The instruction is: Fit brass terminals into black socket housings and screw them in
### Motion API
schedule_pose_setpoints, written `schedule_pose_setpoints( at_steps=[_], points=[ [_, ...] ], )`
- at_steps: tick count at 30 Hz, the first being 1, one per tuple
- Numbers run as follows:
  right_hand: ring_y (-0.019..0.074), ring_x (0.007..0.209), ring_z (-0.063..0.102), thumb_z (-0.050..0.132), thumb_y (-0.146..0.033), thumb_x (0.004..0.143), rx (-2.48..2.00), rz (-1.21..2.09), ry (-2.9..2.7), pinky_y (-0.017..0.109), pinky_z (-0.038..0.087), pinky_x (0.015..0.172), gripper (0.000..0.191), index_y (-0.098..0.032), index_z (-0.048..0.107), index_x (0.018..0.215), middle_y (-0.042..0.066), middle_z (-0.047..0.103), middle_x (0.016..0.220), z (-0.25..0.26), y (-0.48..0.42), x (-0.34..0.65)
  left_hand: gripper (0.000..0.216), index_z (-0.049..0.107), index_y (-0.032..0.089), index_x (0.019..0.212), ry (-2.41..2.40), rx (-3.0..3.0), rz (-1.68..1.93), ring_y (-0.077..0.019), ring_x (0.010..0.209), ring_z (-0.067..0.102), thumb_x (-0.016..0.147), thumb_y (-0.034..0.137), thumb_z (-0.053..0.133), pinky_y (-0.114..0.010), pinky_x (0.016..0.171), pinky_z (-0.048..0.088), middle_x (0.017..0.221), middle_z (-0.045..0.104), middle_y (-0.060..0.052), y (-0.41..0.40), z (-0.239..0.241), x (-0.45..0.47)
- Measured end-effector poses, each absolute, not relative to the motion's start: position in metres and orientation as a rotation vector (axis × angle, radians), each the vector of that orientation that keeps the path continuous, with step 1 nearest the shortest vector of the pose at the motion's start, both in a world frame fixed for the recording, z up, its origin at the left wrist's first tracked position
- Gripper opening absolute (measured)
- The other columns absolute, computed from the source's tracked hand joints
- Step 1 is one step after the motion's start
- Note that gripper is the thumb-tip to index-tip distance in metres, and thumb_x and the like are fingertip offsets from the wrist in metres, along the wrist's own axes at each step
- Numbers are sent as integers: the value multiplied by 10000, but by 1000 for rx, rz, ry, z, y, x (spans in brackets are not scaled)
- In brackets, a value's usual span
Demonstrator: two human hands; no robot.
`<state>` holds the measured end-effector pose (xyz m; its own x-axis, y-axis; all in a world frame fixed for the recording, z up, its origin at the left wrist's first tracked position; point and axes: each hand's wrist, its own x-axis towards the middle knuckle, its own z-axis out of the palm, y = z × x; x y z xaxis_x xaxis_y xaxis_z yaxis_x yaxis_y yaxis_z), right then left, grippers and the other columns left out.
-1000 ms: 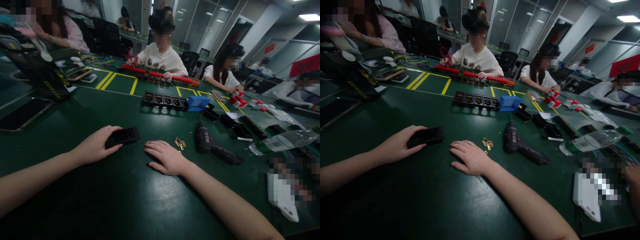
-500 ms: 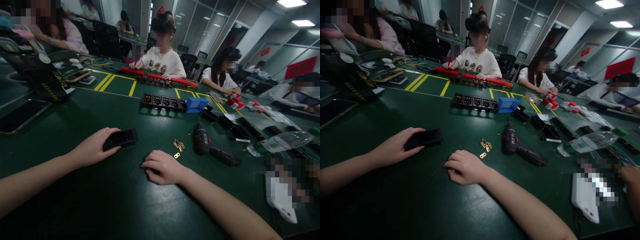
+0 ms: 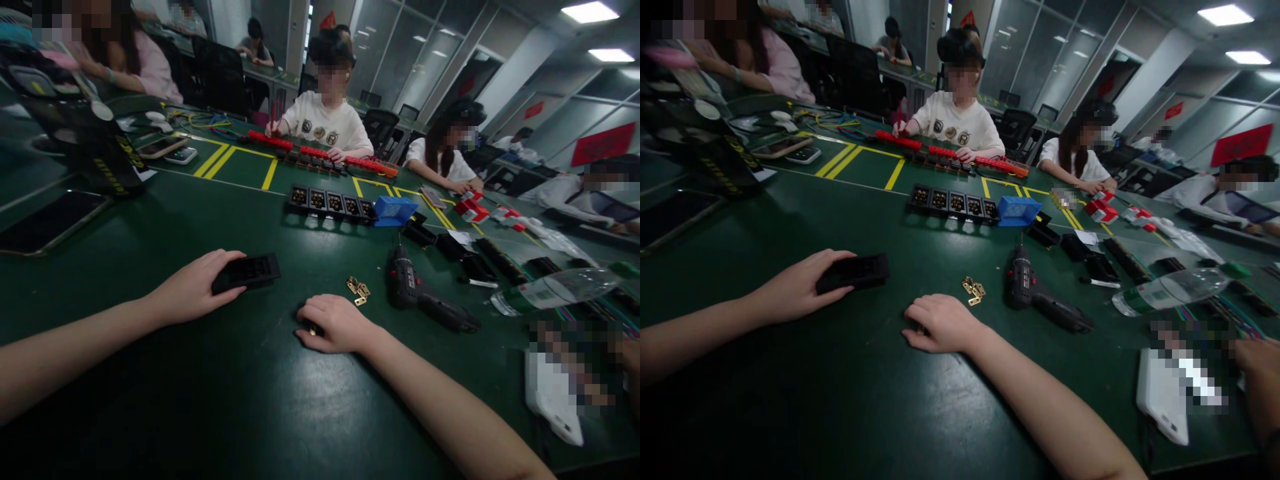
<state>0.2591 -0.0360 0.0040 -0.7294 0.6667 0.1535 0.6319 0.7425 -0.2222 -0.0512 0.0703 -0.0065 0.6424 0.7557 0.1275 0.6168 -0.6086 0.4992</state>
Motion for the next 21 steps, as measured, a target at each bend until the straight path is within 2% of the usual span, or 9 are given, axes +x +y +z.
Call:
schedule_pose_setpoints(
  at_steps=[3,9,16,19,21],
  points=[
    [187,706,618,509,-540,964,-1255,130,-2795,294,398,627,390,-174,612,875,64,667,782,9,-43,252,658,452,228,1379,1096,2438,445,-322,1125,605,874,640,549,-459,933,529,1265,597,-126,70,-8,-52],
    [248,668,672,372,-630,995,-1736,-38,-2664,319,389,573,595,-130,665,862,152,706,757,12,-59,237,658,467,240,1378,1098,2426,459,-326,1132,614,867,644,559,-465,946,526,1271,606,-120,69,-6,-51],
    [189,602,647,397,-452,1022,-1521,-22,-2714,286,357,545,460,-152,664,798,103,700,690,5,-59,237,628,474,235,1364,1094,2427,458,-317,1112,619,876,621,558,-461,944,525,1246,613,-116,68,-3,-50],
    [148,550,583,430,-437,1005,-1389,190,-2615,267,304,522,426,-172,609,722,66,660,640,1,-57,241,630,475,232,1361,1092,2429,451,-323,1105,619,873,622,557,-466,937,524,1238,612,-119,68,-3,-50],
    [115,508,516,498,-477,970,-1335,535,-2385,247,289,512,415,-192,536,670,14,597,577,1,-56,241,629,474,230,1360,1094,2422,448,-323,1103,619,874,622,553,-468,933,524,1238,610,-118,68,-3,-49]
  ],
)
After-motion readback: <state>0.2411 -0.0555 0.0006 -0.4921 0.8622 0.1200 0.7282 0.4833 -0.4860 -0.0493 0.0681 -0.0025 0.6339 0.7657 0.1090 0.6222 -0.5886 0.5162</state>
